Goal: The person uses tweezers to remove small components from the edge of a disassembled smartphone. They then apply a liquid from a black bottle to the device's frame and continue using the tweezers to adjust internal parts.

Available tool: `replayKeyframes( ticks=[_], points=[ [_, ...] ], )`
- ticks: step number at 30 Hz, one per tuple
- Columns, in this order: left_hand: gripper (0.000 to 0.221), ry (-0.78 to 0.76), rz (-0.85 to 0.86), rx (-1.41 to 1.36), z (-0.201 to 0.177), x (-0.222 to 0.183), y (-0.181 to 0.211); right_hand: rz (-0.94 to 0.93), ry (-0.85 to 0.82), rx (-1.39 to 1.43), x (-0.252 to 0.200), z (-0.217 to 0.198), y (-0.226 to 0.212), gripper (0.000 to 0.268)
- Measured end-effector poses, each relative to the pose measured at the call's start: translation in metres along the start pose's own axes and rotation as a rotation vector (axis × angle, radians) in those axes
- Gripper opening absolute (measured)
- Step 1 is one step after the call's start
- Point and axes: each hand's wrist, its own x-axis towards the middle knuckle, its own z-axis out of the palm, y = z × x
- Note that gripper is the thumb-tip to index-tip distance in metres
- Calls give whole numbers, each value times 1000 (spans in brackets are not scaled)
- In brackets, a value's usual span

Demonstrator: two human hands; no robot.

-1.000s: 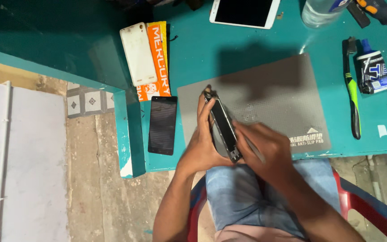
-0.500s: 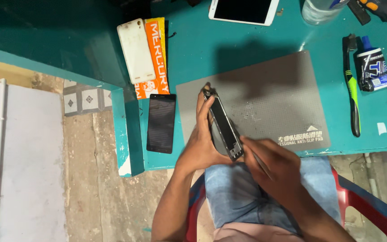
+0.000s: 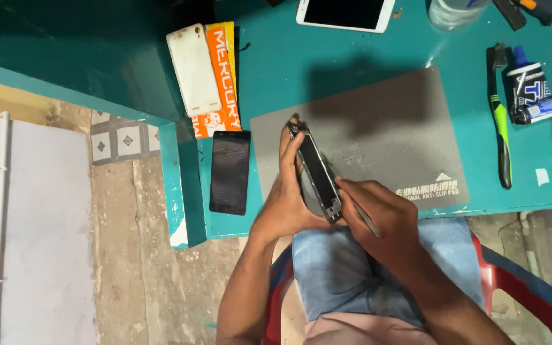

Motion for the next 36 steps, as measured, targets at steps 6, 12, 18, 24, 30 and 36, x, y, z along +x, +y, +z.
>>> replayKeyframes(
  ticks=[6, 12, 18, 24, 30, 36],
  points=[
    [153, -11, -26, -53, 0, -1, 4, -181, 48, 61, 57, 6, -22, 28],
    [155, -13, -22, -78, -1, 0, 6, -29, 60, 86, 57, 6, -19, 24],
    [157, 5, 17, -1, -1, 1, 5, -82, 83, 162, 61, 5, -18, 24],
    [161, -40, 61, 20, -1, 1, 6, -186, 117, 198, 49, 15, 5, 24],
    [162, -68, -26, -48, -2, 0, 9, -64, 163, 258, 40, 14, 12, 22],
    [165, -39, 29, -145, -1, -3, 2, 6, 226, 145, 35, 13, 8, 22]
  ],
)
